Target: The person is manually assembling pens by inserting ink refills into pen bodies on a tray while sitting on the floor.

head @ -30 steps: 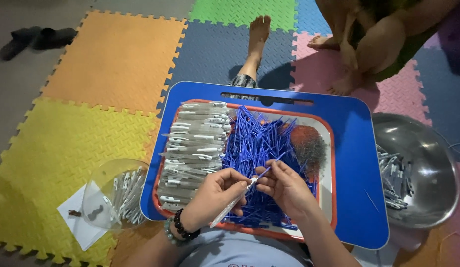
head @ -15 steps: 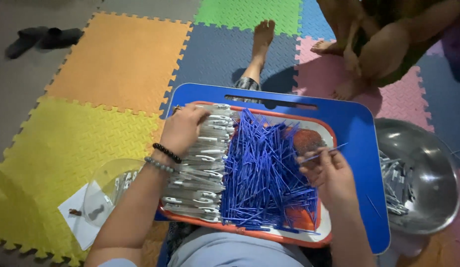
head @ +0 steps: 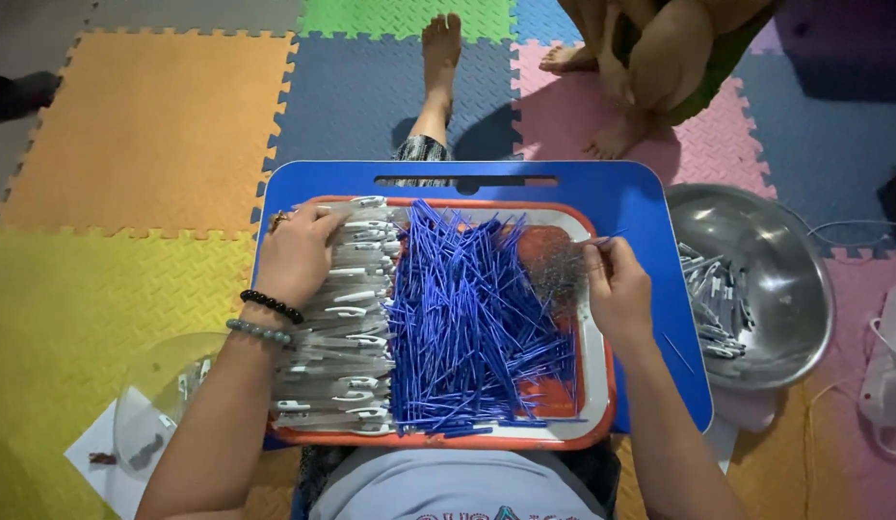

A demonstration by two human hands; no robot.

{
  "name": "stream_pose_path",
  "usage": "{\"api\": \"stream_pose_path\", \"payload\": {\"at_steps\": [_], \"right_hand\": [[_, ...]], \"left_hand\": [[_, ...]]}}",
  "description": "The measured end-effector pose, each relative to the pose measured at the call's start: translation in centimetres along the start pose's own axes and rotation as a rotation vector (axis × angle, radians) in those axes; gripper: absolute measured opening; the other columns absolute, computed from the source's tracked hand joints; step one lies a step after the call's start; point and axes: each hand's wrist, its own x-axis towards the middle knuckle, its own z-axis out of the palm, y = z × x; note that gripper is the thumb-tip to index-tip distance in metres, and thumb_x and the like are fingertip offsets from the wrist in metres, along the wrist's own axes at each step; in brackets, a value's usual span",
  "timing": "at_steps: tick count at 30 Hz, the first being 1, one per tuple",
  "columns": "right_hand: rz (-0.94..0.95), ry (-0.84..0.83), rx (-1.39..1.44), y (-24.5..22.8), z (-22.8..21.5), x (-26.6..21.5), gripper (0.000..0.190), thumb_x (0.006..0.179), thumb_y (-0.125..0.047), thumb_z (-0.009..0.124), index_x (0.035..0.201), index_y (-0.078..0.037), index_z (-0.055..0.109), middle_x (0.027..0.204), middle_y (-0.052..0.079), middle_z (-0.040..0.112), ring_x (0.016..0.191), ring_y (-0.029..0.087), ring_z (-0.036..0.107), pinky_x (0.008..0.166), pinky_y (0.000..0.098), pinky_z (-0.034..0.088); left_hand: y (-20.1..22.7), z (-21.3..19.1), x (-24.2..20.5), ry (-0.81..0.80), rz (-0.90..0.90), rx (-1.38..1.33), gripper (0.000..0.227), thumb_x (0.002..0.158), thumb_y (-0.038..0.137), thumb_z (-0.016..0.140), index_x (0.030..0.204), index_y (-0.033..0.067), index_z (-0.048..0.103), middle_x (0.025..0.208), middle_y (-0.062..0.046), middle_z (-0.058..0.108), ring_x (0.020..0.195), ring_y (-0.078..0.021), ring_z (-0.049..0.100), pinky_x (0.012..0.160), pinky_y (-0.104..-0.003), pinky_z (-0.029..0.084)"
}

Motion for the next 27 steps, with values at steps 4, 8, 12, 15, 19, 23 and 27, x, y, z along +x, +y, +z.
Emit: {"api": "stream_pose_path", "payload": {"at_steps": [4, 8, 12, 15, 19, 23, 27], "right_hand": [[-0.06, 0.038, 0.149, -1.7, -0.3, 0.0, 0.014, 0.122, -0.014, 0.063, 0.12, -0.003, 0.07, 0.111, 0.018, 0.082, 0.09, 0.025, 0.082, 0.086, 0.0438, 0.067], [-0.13, 0.0, 0.303, -2.8, -0.6, -0.2, 0.026, 0.116, -0.005, 0.066, 0.141, -0.001, 0.064, 0.105, 0.019, 0.08, 0.094, 0.024, 0.079, 0.09, 0.0407, 0.066], [-0.271, -0.239, 0.073, -7.6, -0.2, -1.3, 0.039, 0.102, -0.019, 0.082, 0.139, -0.02, 0.074, 0.096, 0.008, 0.086, 0.087, 0.027, 0.085, 0.08, 0.0415, 0.067], [-0.208, -0.412, 0.069, -7.1, 0.0, -2.5, 0.037, 0.099, -0.018, 0.081, 0.135, -0.016, 0.075, 0.091, 0.01, 0.086, 0.076, 0.027, 0.082, 0.074, 0.0458, 0.067], [-0.082, -0.373, 0.16, -2.0, -6.1, 0.1, 0.035, 0.098, -0.007, 0.072, 0.132, -0.008, 0.08, 0.102, 0.018, 0.086, 0.092, 0.036, 0.083, 0.09, 0.052, 0.067], [0.081, 0.148, 0.06, 11.7, -13.4, 3.8, 0.025, 0.1, 0.001, 0.063, 0.122, 0.0, 0.076, 0.101, 0.022, 0.075, 0.091, 0.033, 0.073, 0.086, 0.0463, 0.06], [0.264, 0.132, -0.318, 34.3, -16.2, 5.3, 0.042, 0.097, -0.012, 0.083, 0.13, 0.012, 0.072, 0.11, 0.027, 0.077, 0.093, 0.039, 0.073, 0.083, 0.0494, 0.059]], "left_hand": [[-0.2, 0.2, -0.1, -0.029, -0.023, -0.006, 0.033, 0.109, 0.025, 0.069, 0.139, 0.0343, 0.08, 0.135, -0.002, 0.073, 0.113, -0.0417, 0.081, 0.092, -0.06, 0.068], [1.1, -1.7, -0.5, 0.017, 0.029, 0.018, 0.032, 0.109, 0.023, 0.069, 0.138, 0.03, 0.081, 0.133, -0.005, 0.075, 0.115, -0.0414, 0.08, 0.091, -0.058, 0.068], [4.4, -3.9, -0.6, 0.066, 0.138, 0.01, 0.035, 0.111, 0.019, 0.069, 0.144, 0.0217, 0.079, 0.138, -0.01, 0.073, 0.123, -0.0379, 0.078, 0.091, -0.052, 0.068], [7.9, -4.7, -1.4, 0.101, 0.296, -0.168, 0.042, 0.102, 0.012, 0.072, 0.143, 0.014, 0.077, 0.141, -0.021, 0.071, 0.131, -0.0482, 0.071, 0.102, -0.058, 0.062], [12.1, -5.1, -2.7, 0.061, 0.395, -0.263, 0.044, 0.102, 0.011, 0.071, 0.145, 0.0121, 0.075, 0.142, -0.022, 0.069, 0.135, -0.0473, 0.068, 0.105, -0.055, 0.06], [15.1, -1.9, -5.6, 0.121, 0.545, -0.312, 0.057, 0.096, 0.029, 0.082, 0.151, 0.0211, 0.071, 0.151, -0.02, 0.064, 0.147, -0.0446, 0.057, 0.121, -0.057, 0.042], [19.1, -1.4, -9.6, -0.035, 0.554, -0.364, 0.086, 0.086, 0.05, 0.09, 0.159, 0.0178, 0.059, 0.173, -0.021, 0.042, 0.162, -0.0517, 0.032, 0.123, -0.08, 0.023]]}}
